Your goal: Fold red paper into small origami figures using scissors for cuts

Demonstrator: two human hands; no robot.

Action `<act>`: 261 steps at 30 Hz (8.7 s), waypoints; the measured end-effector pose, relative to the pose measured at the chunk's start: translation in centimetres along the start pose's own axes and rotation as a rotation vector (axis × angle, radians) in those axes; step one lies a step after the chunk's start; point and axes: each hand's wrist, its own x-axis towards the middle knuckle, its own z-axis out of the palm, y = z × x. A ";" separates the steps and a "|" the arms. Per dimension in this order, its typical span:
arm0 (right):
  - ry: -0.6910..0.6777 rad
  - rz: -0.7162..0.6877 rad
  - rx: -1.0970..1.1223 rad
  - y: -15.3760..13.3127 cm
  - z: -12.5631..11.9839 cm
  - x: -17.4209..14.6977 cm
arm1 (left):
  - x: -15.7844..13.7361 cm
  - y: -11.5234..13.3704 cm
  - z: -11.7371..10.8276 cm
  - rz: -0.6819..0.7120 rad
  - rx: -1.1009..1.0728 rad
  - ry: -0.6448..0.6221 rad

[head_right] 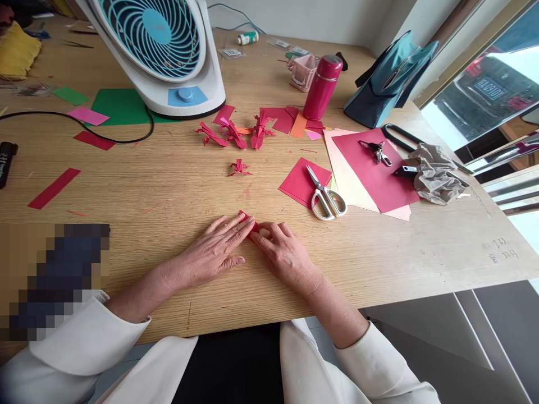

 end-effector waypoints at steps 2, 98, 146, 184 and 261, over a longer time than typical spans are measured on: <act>0.011 0.001 0.010 0.0 0.0 0.1 | 0.0 0.0 0.1 -0.001 0.004 0.001; 0.125 0.396 0.782 3.4 -0.2 4.0 | 6.8 -1.7 0.4 -0.210 -0.988 0.405; 0.201 0.360 0.978 2.7 1.1 7.0 | 5.6 -1.6 0.1 -0.375 -0.830 0.470; 0.236 0.383 0.766 2.7 0.8 7.1 | 5.9 -2.2 0.8 -0.413 -1.006 0.523; 0.309 -0.052 0.213 2.4 0.7 6.6 | 5.5 -2.9 0.5 -0.428 -1.079 0.435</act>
